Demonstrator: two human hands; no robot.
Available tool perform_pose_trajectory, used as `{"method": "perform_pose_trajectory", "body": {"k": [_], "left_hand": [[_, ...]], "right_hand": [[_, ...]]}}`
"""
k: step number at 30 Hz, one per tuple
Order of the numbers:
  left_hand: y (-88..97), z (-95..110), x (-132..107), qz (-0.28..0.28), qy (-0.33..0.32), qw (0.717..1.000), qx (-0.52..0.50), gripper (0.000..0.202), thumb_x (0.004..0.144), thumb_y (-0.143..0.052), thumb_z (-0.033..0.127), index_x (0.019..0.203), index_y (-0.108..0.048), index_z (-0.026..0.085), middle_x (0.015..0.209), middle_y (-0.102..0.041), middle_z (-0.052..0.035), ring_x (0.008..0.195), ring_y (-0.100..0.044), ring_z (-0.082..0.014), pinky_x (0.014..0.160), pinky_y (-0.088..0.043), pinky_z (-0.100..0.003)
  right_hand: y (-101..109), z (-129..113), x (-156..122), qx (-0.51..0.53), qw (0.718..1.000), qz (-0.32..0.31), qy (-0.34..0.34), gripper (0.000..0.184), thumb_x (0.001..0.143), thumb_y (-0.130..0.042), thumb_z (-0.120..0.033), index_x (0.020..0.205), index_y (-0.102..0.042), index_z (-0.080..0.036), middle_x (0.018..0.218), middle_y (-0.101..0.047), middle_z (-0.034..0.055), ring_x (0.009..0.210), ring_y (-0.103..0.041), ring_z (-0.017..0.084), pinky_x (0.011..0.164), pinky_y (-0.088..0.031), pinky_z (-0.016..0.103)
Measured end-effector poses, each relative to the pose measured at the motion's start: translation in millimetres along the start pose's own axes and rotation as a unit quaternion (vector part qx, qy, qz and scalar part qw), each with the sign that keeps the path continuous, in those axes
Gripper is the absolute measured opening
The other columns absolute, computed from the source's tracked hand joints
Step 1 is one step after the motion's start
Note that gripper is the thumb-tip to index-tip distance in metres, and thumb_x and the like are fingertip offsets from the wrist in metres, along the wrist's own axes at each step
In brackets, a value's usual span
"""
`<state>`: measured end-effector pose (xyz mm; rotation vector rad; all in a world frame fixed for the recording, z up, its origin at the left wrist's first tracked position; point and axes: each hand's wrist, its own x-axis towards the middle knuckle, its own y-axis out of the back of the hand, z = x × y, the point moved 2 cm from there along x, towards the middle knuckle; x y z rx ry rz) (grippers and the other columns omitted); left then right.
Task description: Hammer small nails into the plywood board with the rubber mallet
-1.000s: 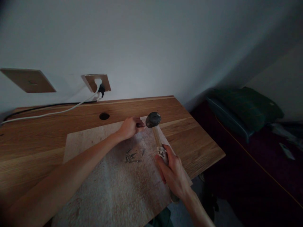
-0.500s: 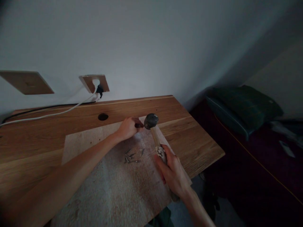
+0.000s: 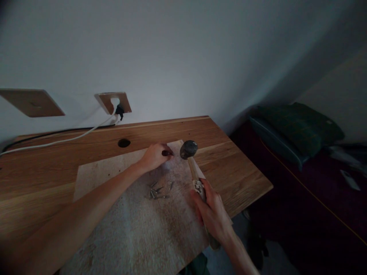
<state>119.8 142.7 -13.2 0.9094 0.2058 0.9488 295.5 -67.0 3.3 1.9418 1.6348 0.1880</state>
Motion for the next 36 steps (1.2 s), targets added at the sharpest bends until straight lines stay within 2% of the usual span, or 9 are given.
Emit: {"method": "perform_pose_trajectory", "body": {"k": [7, 9, 12, 14, 18, 21, 25, 31, 36], "left_hand": [[0.4, -0.2, -2.0, 0.011, -0.010, 1.000, 0.027, 0.013, 0.083, -0.074, 0.013, 0.094, -0.080, 0.016, 0.093, -0.072, -0.0082, 0.090, -0.069, -0.0238, 0.084, -0.054, -0.035], [9.8, 2.7, -3.4, 0.016, -0.026, 0.999, 0.013, 0.013, 0.084, -0.075, 0.016, 0.096, -0.077, 0.016, 0.093, -0.070, -0.0073, 0.088, -0.068, -0.0224, 0.082, -0.053, -0.034], [37.2, 12.2, -7.3, 0.018, -0.044, 0.999, 0.010, 0.011, 0.087, -0.070, 0.017, 0.098, -0.073, 0.016, 0.091, -0.069, -0.0051, 0.084, -0.065, -0.0198, 0.079, -0.050, -0.032], [58.0, 21.9, -13.1, -0.027, -0.057, 0.998, 0.030, 0.010, 0.087, -0.065, 0.016, 0.094, -0.072, 0.018, 0.089, -0.069, -0.0036, 0.080, -0.064, -0.0183, 0.074, -0.047, -0.030], [83.5, 40.7, -32.9, -0.181, -0.059, 0.977, 0.095, 0.007, 0.079, -0.066, 0.015, 0.079, -0.069, 0.020, 0.079, -0.068, -0.0006, 0.072, -0.060, -0.0177, 0.066, -0.040, -0.029], [82.3, 48.7, -45.9, -0.245, -0.025, 0.960, 0.130, 0.006, 0.075, -0.070, 0.015, 0.072, -0.068, 0.020, 0.075, -0.067, -0.0002, 0.069, -0.058, -0.0176, 0.063, -0.037, -0.030], [66.2, 51.7, -52.8, -0.288, -0.011, 0.944, 0.160, 0.014, 0.071, -0.077, 0.019, 0.065, -0.064, 0.020, 0.069, -0.062, -0.0002, 0.068, -0.055, -0.0186, 0.062, -0.035, -0.031], [58.3, 46.9, -50.0, -0.277, -0.036, 0.947, 0.156, 0.016, 0.070, -0.076, 0.014, 0.065, -0.062, 0.021, 0.069, -0.061, 0.0005, 0.070, -0.055, -0.0194, 0.064, -0.037, -0.032], [72.0, 35.5, -37.9, -0.183, -0.072, 0.970, 0.144, 0.008, 0.080, -0.066, 0.015, 0.074, -0.064, 0.020, 0.082, -0.068, -0.0013, 0.076, -0.060, -0.0190, 0.068, -0.039, -0.031]], "right_hand": [[-0.7, -0.6, 8.3, 0.057, 0.998, -0.025, -0.022, 0.027, 0.097, -0.054, -0.048, 0.106, -0.056, -0.023, 0.042, -0.048, -0.0105, 0.034, -0.042, 0.012, 0.039, -0.032, 0.022], [-2.2, 0.7, 9.8, 0.058, 0.998, -0.024, -0.013, 0.026, 0.098, -0.054, -0.047, 0.107, -0.056, -0.023, 0.043, -0.049, -0.0105, 0.034, -0.043, 0.012, 0.039, -0.032, 0.022], [-3.4, 5.2, 11.2, 0.070, 0.997, -0.019, -0.001, 0.026, 0.098, -0.055, -0.048, 0.105, -0.056, -0.023, 0.045, -0.050, -0.0098, 0.034, -0.042, 0.011, 0.038, -0.030, 0.022], [-3.4, 7.3, 11.4, 0.077, 0.997, -0.020, 0.002, 0.026, 0.099, -0.055, -0.048, 0.104, -0.056, -0.023, 0.045, -0.050, -0.0098, 0.033, -0.041, 0.011, 0.037, -0.029, 0.022], [-1.9, 6.3, 10.7, 0.062, 0.998, -0.027, 0.012, 0.025, 0.100, -0.053, -0.048, 0.106, -0.056, -0.024, 0.042, -0.050, -0.0104, 0.034, -0.043, 0.012, 0.039, -0.031, 0.023], [-1.3, 5.6, 10.4, 0.051, 0.998, -0.024, 0.012, 0.024, 0.099, -0.053, -0.047, 0.105, -0.056, -0.024, 0.042, -0.051, -0.0098, 0.035, -0.045, 0.013, 0.040, -0.033, 0.023], [-2.2, 8.7, 11.7, 0.045, 0.999, -0.019, 0.012, 0.024, 0.099, -0.053, -0.046, 0.106, -0.056, -0.024, 0.043, -0.051, -0.0101, 0.034, -0.046, 0.013, 0.039, -0.033, 0.023], [-2.4, 11.0, 12.1, 0.052, 0.998, -0.024, 0.013, 0.022, 0.100, -0.052, -0.045, 0.106, -0.055, -0.024, 0.042, -0.050, -0.0110, 0.033, -0.044, 0.011, 0.037, -0.031, 0.021], [-2.7, 14.0, 13.6, 0.052, 0.998, -0.017, 0.012, 0.022, 0.101, -0.053, -0.045, 0.107, -0.054, -0.024, 0.043, -0.051, -0.0111, 0.033, -0.045, 0.011, 0.036, -0.030, 0.020]]}}
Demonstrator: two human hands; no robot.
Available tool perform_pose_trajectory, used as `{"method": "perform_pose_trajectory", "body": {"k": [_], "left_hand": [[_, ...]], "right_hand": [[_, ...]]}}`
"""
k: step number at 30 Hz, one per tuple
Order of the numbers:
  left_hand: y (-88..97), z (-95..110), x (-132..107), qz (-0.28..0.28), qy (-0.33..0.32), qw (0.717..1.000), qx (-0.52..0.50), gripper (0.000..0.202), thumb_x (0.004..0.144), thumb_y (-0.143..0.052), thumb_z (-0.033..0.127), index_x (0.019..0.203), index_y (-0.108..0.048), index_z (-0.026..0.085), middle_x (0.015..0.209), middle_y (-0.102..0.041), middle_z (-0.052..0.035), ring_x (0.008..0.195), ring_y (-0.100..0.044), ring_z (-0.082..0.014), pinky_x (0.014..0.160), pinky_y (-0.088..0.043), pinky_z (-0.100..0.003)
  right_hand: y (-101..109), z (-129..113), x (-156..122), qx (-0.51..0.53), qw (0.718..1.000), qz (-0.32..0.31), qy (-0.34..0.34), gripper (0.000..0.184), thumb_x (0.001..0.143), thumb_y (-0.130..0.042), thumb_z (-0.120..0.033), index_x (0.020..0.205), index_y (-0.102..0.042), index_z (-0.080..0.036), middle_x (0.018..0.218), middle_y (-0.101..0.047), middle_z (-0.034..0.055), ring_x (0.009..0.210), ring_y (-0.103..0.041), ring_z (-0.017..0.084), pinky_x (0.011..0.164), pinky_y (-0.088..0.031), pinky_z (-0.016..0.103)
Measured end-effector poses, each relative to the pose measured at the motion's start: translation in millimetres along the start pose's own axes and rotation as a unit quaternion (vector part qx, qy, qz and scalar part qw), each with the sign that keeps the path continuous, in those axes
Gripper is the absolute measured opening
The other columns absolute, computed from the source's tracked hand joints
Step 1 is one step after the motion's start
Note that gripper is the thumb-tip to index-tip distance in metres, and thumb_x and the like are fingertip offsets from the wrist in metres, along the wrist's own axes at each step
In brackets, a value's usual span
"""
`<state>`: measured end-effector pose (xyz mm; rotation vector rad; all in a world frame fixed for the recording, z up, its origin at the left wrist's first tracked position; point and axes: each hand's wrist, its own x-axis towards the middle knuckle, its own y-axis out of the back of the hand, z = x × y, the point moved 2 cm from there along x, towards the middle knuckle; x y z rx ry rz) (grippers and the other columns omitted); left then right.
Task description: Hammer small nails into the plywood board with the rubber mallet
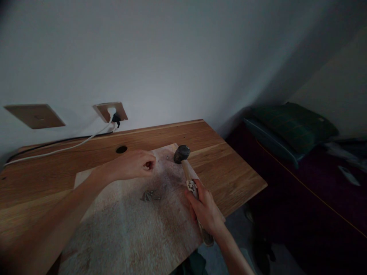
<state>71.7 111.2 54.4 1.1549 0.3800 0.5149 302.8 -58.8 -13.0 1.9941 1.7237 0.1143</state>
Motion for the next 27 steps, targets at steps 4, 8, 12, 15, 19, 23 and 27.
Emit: {"method": "perform_pose_trajectory", "body": {"k": [4, 8, 12, 15, 19, 23, 27], "left_hand": [[5.6, -11.8, 2.3, 0.071, 0.019, 0.997, 0.000, 0.006, 0.088, -0.062, 0.018, 0.084, -0.066, 0.019, 0.082, -0.069, -0.0032, 0.073, -0.061, -0.0185, 0.066, -0.039, -0.030], [0.2, -15.2, 6.8, 0.081, 0.026, 0.996, -0.021, 0.006, 0.091, -0.062, 0.018, 0.090, -0.068, 0.019, 0.078, -0.069, -0.0016, 0.069, -0.062, -0.0181, 0.065, -0.040, -0.030], [-12.5, -19.5, 14.0, 0.113, -0.006, 0.994, 0.002, 0.010, 0.095, -0.061, 0.017, 0.098, -0.071, 0.020, 0.094, -0.072, -0.0046, 0.084, -0.067, -0.0206, 0.073, -0.046, -0.031], [-24.4, -26.2, 18.1, 0.117, -0.021, 0.993, 0.014, 0.013, 0.097, -0.061, 0.018, 0.102, -0.072, 0.020, 0.103, -0.072, -0.0058, 0.091, -0.068, -0.0213, 0.078, -0.049, -0.032], [-34.5, -31.4, 20.1, 0.108, -0.037, 0.993, 0.015, 0.018, 0.098, -0.058, 0.015, 0.104, -0.074, 0.020, 0.103, -0.072, -0.0061, 0.095, -0.068, -0.0218, 0.083, -0.051, -0.032], [-36.6, -30.9, 20.7, 0.098, -0.040, 0.994, 0.018, 0.020, 0.097, -0.058, 0.013, 0.104, -0.076, 0.019, 0.103, -0.072, -0.0074, 0.095, -0.069, -0.0223, 0.086, -0.053, -0.034], [-39.8, -28.9, 23.4, 0.104, -0.042, 0.994, -0.002, 0.023, 0.097, -0.058, 0.011, 0.107, -0.076, 0.020, 0.110, -0.073, -0.0084, 0.101, -0.070, -0.0236, 0.092, -0.054, -0.037]], "right_hand": [[0.1, 1.4, 0.4, 0.001, 1.000, -0.004, 0.001, 0.021, 0.101, -0.053, -0.043, 0.108, -0.055, -0.024, 0.043, -0.050, -0.0111, 0.033, -0.045, 0.011, 0.037, -0.033, 0.020], [0.5, -2.0, -0.8, -0.002, 1.000, -0.005, -0.003, 0.023, 0.100, -0.053, -0.044, 0.112, -0.055, -0.024, 0.044, -0.051, -0.0109, 0.033, -0.045, 0.011, 0.037, -0.031, 0.021], [-0.3, -5.4, -1.2, -0.001, 1.000, -0.002, -0.004, 0.024, 0.099, -0.054, -0.044, 0.110, -0.056, -0.023, 0.042, -0.050, -0.0107, 0.033, -0.044, 0.011, 0.038, -0.031, 0.022], [-0.8, -5.2, -0.8, 0.006, 1.000, -0.003, 0.001, 0.023, 0.099, -0.054, -0.045, 0.107, -0.056, -0.023, 0.042, -0.049, -0.0109, 0.032, -0.043, 0.011, 0.038, -0.030, 0.022], [-0.3, -3.6, -0.3, 0.006, 1.000, -0.004, -0.001, 0.023, 0.100, -0.054, -0.045, 0.105, -0.056, -0.023, 0.044, -0.049, -0.0104, 0.033, -0.044, 0.011, 0.037, -0.030, 0.021], [0.3, -2.8, -0.2, -0.001, 1.000, -0.004, 0.000, 0.025, 0.101, -0.053, -0.046, 0.109, -0.056, -0.023, 0.045, -0.049, -0.0101, 0.033, -0.043, 0.011, 0.037, -0.032, 0.021], [0.1, -0.5, 0.3, 0.001, 1.000, -0.007, -0.008, 0.025, 0.101, -0.053, -0.046, 0.111, -0.056, -0.023, 0.046, -0.050, -0.0098, 0.034, -0.046, 0.012, 0.037, -0.031, 0.022]]}}
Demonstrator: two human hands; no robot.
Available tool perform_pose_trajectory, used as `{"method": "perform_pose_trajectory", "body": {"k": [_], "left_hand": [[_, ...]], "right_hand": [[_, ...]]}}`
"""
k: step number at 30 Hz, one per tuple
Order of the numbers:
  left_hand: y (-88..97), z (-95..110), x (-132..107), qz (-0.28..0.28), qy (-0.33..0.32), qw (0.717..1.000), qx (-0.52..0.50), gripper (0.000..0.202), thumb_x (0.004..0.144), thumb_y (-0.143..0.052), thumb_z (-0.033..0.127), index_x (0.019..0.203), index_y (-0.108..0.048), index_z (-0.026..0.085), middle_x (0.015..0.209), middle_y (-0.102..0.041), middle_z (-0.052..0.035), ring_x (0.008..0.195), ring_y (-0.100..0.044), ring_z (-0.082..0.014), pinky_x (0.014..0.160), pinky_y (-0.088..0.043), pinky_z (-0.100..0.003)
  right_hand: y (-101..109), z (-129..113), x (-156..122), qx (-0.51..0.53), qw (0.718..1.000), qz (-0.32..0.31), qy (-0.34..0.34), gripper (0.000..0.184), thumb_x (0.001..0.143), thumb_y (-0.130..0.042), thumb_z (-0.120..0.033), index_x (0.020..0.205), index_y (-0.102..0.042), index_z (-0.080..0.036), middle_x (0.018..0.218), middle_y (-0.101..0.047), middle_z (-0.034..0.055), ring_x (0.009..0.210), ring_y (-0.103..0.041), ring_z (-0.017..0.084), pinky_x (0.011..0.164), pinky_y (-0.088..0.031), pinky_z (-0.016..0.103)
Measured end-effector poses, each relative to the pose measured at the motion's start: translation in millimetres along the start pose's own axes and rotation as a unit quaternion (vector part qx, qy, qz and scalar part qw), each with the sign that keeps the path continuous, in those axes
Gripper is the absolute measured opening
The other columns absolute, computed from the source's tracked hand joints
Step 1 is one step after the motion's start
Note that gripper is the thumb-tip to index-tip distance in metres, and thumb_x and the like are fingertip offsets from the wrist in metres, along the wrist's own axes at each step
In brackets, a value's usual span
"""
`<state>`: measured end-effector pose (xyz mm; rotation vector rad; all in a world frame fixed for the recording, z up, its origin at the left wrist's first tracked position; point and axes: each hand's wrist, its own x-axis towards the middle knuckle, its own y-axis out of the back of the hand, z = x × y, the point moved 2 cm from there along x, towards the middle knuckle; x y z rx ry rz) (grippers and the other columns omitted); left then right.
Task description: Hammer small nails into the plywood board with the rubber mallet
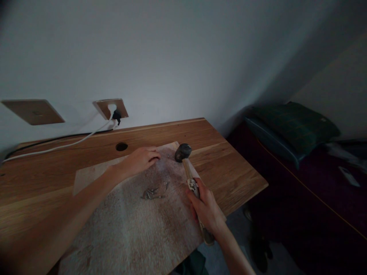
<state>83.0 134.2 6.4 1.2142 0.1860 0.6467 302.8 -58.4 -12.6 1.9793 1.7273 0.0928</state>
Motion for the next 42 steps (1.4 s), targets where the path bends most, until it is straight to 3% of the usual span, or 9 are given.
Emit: {"method": "perform_pose_trajectory", "body": {"k": [5, 9, 14, 28, 35, 42], "left_hand": [[-6.7, 0.8, 2.6, 0.054, 0.043, 0.990, -0.119, 0.027, 0.095, -0.062, 0.007, 0.115, -0.073, 0.021, 0.111, -0.076, -0.0060, 0.101, -0.072, -0.0213, 0.095, -0.054, -0.036], [-9.9, -2.7, 1.6, 0.066, 0.062, 0.980, -0.180, 0.018, 0.093, -0.067, 0.010, 0.105, -0.075, 0.021, 0.098, -0.077, -0.0025, 0.091, -0.072, -0.0189, 0.088, -0.053, -0.033], [-11.1, -9.9, 0.3, 0.077, 0.042, 0.979, -0.187, 0.011, 0.090, -0.072, 0.011, 0.093, -0.077, 0.020, 0.093, -0.072, -0.0025, 0.086, -0.067, -0.0173, 0.082, -0.052, -0.031], [-15.2, -11.9, -0.4, 0.073, 0.040, 0.978, -0.192, 0.014, 0.092, -0.068, 0.014, 0.096, -0.078, 0.022, 0.095, -0.072, -0.0043, 0.089, -0.067, -0.0183, 0.085, -0.052, -0.033], [-15.6, -11.9, -1.3, 0.087, 0.081, 0.970, -0.213, 0.036, 0.085, -0.069, 0.009, 0.119, -0.071, 0.019, 0.093, -0.074, -0.0021, 0.077, -0.067, -0.0152, 0.078, -0.053, -0.029], [-17.6, -13.8, -0.7, 0.089, 0.083, 0.970, -0.210, 0.035, 0.083, -0.071, 0.011, 0.117, -0.069, 0.018, 0.095, -0.075, -0.0037, 0.080, -0.068, -0.0165, 0.080, -0.055, -0.031]], "right_hand": [[0.0, 1.0, 0.6, 0.003, 1.000, 0.000, 0.003, 0.025, 0.100, -0.053, -0.045, 0.111, -0.056, -0.023, 0.048, -0.052, -0.0092, 0.034, -0.046, 0.012, 0.036, -0.031, 0.022], [-0.3, -1.9, -0.5, -0.001, 1.000, 0.004, 0.012, 0.023, 0.099, -0.054, -0.044, 0.108, -0.056, -0.022, 0.046, -0.050, -0.0097, 0.034, -0.043, 0.011, 0.038, -0.032, 0.022], [-0.7, -5.4, -1.0, -0.008, 1.000, 0.002, 0.008, 0.024, 0.100, -0.052, -0.044, 0.110, -0.055, -0.023, 0.045, -0.050, -0.0102, 0.034, -0.044, 0.012, 0.037, -0.033, 0.022], [-1.5, -7.1, -2.4, -0.003, 1.000, 0.009, -0.003, 0.023, 0.098, -0.054, -0.045, 0.106, -0.055, -0.024, 0.043, -0.047, -0.0115, 0.032, -0.042, 0.011, 0.037, -0.028, 0.021], [-0.6, -5.4, -1.2, 0.002, 1.000, 0.008, -0.005, 0.026, 0.097, -0.056, -0.045, 0.111, -0.056, -0.024, 0.046, -0.051, -0.0106, 0.032, -0.043, 0.012, 0.036, -0.029, 0.022], [0.0, -5.5, -1.0, -0.001, 1.000, 0.004, -0.003, 0.026, 0.097, -0.056, -0.047, 0.107, -0.056, -0.022, 0.042, -0.050, -0.0100, 0.033, -0.044, 0.012, 0.038, -0.032, 0.022]]}}
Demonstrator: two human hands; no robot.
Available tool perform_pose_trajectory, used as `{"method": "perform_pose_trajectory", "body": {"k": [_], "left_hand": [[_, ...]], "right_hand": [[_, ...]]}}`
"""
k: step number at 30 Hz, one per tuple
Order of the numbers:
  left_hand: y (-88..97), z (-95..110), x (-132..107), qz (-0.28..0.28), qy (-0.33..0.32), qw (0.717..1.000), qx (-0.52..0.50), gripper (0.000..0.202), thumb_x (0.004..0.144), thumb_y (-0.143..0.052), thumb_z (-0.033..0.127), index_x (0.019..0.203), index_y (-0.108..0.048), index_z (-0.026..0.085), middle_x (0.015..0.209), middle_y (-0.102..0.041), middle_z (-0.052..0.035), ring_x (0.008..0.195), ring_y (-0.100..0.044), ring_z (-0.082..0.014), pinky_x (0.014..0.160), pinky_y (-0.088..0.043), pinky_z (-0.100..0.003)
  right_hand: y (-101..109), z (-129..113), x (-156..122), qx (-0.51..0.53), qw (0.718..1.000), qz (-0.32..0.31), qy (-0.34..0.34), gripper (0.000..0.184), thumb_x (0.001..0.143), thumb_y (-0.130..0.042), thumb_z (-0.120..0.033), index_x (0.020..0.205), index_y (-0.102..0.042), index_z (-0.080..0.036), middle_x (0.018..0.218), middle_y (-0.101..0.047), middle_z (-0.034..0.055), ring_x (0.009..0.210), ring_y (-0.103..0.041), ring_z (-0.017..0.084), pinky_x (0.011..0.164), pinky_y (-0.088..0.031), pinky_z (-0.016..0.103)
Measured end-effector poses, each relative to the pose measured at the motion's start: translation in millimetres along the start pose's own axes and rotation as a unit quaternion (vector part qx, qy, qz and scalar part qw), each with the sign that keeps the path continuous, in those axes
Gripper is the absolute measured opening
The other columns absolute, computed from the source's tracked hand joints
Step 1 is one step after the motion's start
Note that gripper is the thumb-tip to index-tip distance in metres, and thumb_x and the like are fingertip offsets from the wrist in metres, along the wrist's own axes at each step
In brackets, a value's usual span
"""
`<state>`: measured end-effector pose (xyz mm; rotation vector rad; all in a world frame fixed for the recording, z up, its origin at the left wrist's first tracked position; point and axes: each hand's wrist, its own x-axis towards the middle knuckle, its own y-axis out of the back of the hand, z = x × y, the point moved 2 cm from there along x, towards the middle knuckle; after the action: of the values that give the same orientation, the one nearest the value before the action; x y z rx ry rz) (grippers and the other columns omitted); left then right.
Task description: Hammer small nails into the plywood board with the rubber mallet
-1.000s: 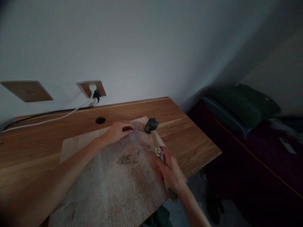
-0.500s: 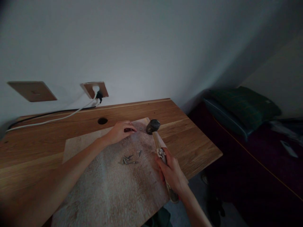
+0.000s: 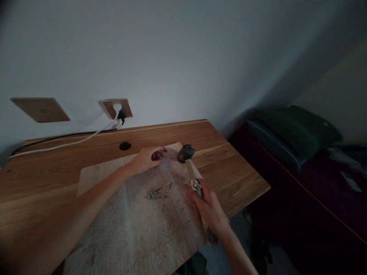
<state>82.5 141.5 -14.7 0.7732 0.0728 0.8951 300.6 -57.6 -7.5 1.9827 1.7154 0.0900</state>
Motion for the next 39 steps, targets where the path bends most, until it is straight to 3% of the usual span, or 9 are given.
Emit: {"method": "perform_pose_trajectory", "body": {"k": [4, 9, 18, 34, 39], "left_hand": [[1.0, -0.6, 0.5, 0.000, 0.004, 1.000, -0.011, 0.033, 0.083, -0.073, 0.012, 0.115, -0.068, 0.018, 0.092, -0.075, -0.0023, 0.078, -0.068, -0.0161, 0.078, -0.055, -0.031], [3.6, 1.5, 0.8, -0.006, 0.024, 1.000, 0.001, 0.035, 0.081, -0.069, 0.007, 0.115, -0.069, 0.018, 0.091, -0.075, -0.0016, 0.078, -0.069, -0.0161, 0.077, -0.055, -0.029], [4.7, 4.5, 0.1, -0.004, 0.041, 0.999, -0.025, 0.051, 0.081, -0.071, 0.009, 0.131, -0.063, 0.020, 0.094, -0.079, -0.0027, 0.079, -0.072, -0.0189, 0.078, -0.055, -0.030], [3.0, -1.0, 0.2, 0.017, 0.029, 0.999, -0.033, 0.053, 0.073, -0.072, -0.005, 0.120, -0.068, 0.019, 0.088, -0.079, -0.0002, 0.074, -0.072, -0.0163, 0.077, -0.055, -0.028], [2.5, -2.3, 0.7, 0.012, 0.028, 0.999, -0.038, 0.045, 0.078, -0.072, 0.001, 0.119, -0.069, 0.019, 0.088, -0.079, -0.0013, 0.073, -0.073, -0.0168, 0.076, -0.057, -0.029]], "right_hand": [[0.6, -4.4, -1.6, 0.016, 1.000, -0.004, 0.012, 0.029, 0.097, -0.057, -0.049, 0.105, -0.057, -0.022, 0.041, -0.048, -0.0102, 0.033, -0.043, 0.012, 0.038, -0.032, 0.022], [-3.1, -16.3, -6.7, 0.004, 1.000, -0.014, 0.025, 0.032, 0.099, -0.055, -0.048, 0.116, -0.058, -0.022, 0.042, -0.050, -0.0108, 0.033, -0.041, 0.011, 0.039, -0.030, 0.022], [-19.4, -44.6, -8.5, -0.074, 0.996, -0.057, 0.006, 0.034, 0.098, -0.053, -0.045, 0.122, -0.055, -0.020, 0.039, -0.047, -0.0122, 0.033, -0.043, 0.012, 0.040, -0.036, 0.022], [-25.8, -45.2, -12.9, -0.097, 0.994, -0.047, 0.008, 0.044, 0.100, -0.051, -0.044, 0.133, -0.054, -0.016, 0.043, -0.049, -0.0110, 0.035, -0.048, 0.012, 0.039, -0.037, 0.021], [-25.2, -47.1, -13.3, -0.088, 0.995, -0.038, 0.000, 0.043, 0.099, -0.051, -0.044, 0.132, -0.055, -0.016, 0.042, -0.048, -0.0115, 0.035, -0.047, 0.012, 0.040, -0.037, 0.021]]}}
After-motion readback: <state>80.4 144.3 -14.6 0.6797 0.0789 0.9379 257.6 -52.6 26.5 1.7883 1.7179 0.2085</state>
